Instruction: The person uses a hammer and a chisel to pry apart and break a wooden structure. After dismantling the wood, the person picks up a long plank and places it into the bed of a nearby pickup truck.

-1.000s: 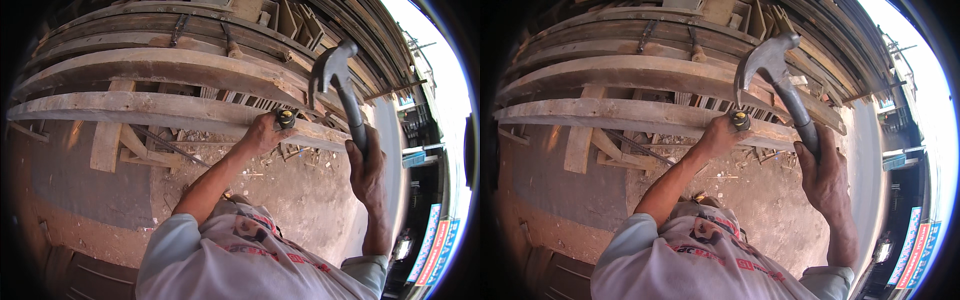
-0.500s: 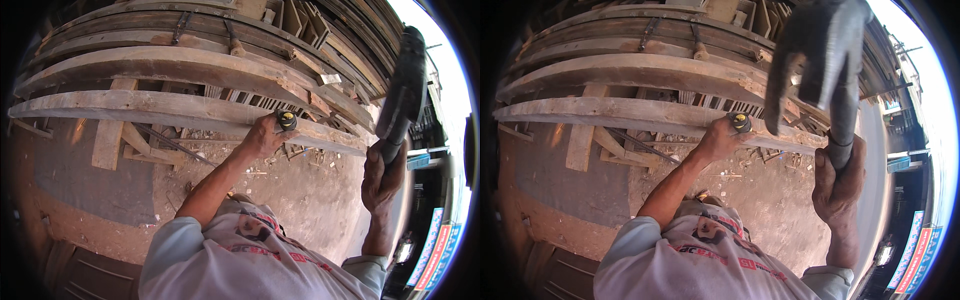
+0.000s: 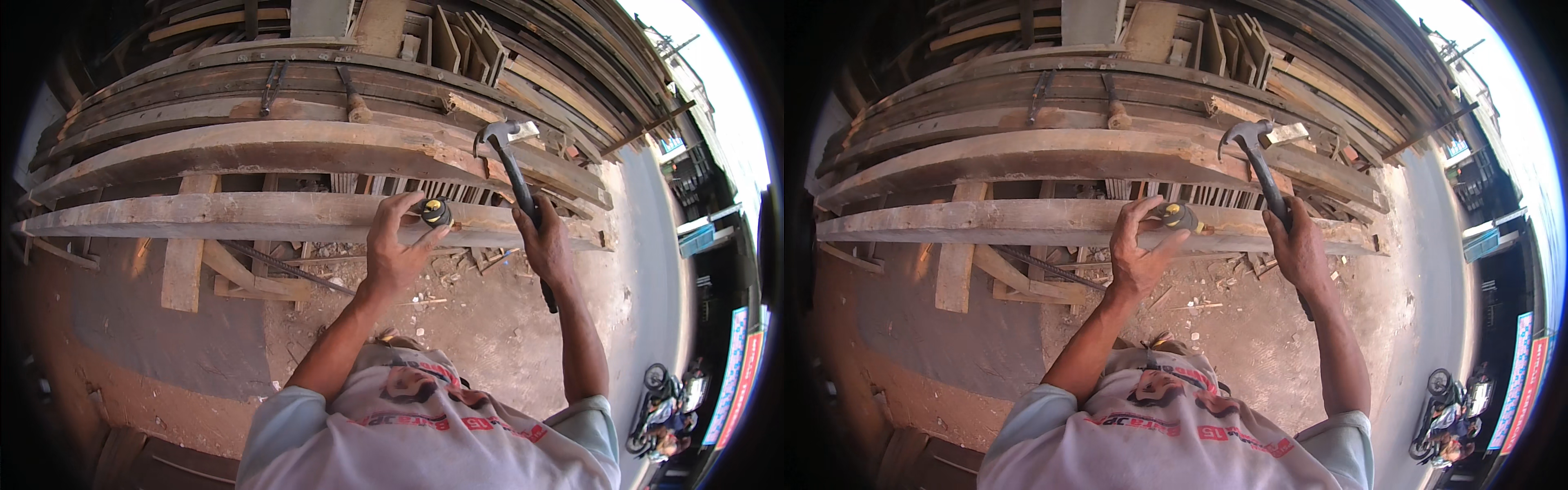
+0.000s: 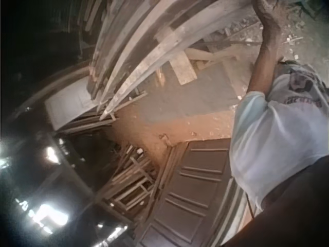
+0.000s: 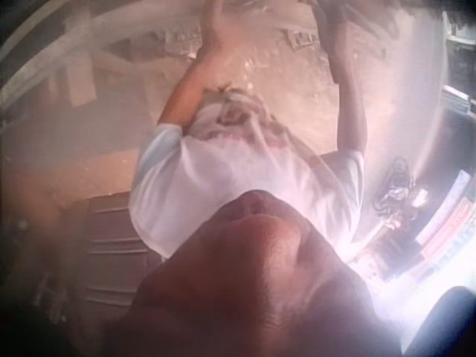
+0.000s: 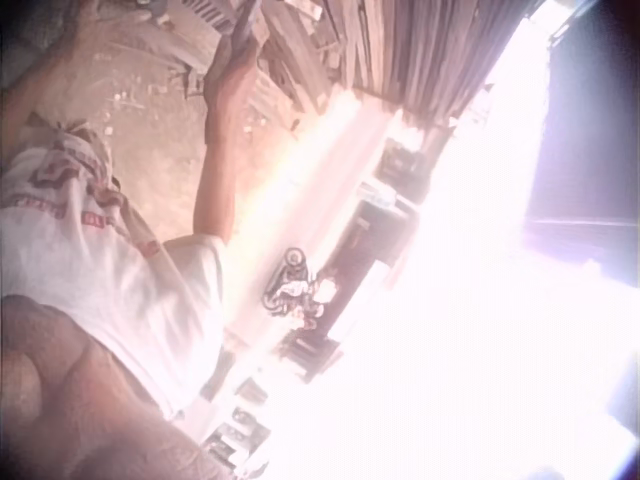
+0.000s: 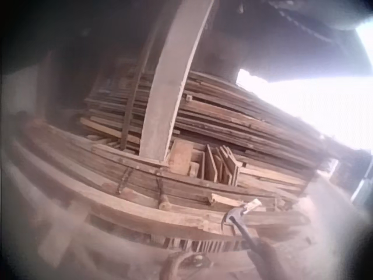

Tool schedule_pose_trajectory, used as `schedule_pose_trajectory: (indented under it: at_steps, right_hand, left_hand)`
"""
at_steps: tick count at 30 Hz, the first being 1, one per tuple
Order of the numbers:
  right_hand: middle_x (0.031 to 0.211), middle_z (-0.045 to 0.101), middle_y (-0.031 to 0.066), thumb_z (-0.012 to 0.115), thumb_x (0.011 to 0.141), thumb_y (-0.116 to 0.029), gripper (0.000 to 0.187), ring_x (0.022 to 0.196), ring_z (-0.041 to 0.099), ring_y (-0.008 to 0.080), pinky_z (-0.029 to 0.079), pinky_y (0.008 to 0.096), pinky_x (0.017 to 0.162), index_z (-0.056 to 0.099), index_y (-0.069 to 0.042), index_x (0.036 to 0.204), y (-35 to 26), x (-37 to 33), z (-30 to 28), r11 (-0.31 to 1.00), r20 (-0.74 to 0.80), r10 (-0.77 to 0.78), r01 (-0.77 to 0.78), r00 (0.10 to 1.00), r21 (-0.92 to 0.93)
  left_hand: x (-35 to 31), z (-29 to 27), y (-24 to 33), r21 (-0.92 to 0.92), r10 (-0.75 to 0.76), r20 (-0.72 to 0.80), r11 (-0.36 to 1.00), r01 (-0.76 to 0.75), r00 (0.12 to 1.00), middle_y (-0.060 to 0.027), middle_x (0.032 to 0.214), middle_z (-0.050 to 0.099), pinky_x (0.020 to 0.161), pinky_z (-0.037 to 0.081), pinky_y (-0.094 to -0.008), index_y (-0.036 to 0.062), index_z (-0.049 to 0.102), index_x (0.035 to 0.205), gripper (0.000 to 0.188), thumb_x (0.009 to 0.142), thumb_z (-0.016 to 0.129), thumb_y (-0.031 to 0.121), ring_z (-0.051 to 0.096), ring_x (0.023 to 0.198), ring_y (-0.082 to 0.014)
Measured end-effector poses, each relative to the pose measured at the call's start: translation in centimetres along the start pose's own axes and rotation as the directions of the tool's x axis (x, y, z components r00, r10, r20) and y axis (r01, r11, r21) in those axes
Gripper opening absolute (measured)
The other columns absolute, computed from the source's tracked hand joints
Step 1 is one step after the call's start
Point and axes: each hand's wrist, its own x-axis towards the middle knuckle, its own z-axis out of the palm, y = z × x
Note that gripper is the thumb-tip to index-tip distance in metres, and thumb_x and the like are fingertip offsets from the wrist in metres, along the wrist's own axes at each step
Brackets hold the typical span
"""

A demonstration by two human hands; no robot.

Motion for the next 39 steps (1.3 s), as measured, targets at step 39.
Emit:
schedule_pose_trajectory:
  at_steps: [39]
  right_hand:
    - [0.123, 0.068, 0.0186, 0.080, 0.086, -0.007, 0.045, 0.112, 0.065, 0.0374, 0.054, 0.0457, 0.094, 0.067, -0.003, 0.129, -3.2, -0.9, 8.1, 0.722, -0.244, -0.586, 0.635, 0.773, 0.276]
  left_hand:
    - [3.2, -1.8, 7.0, 0.550, 0.091, 0.313, 0.794, -0.259, 0.945, -0.0134, 0.089, 0.067, 0.072, 0.055, -0.0406, -0.0015, 0.063, 0.098, 0.015, 0.089, 0.075, -0.002, 0.069, 0.081, -0.0283]
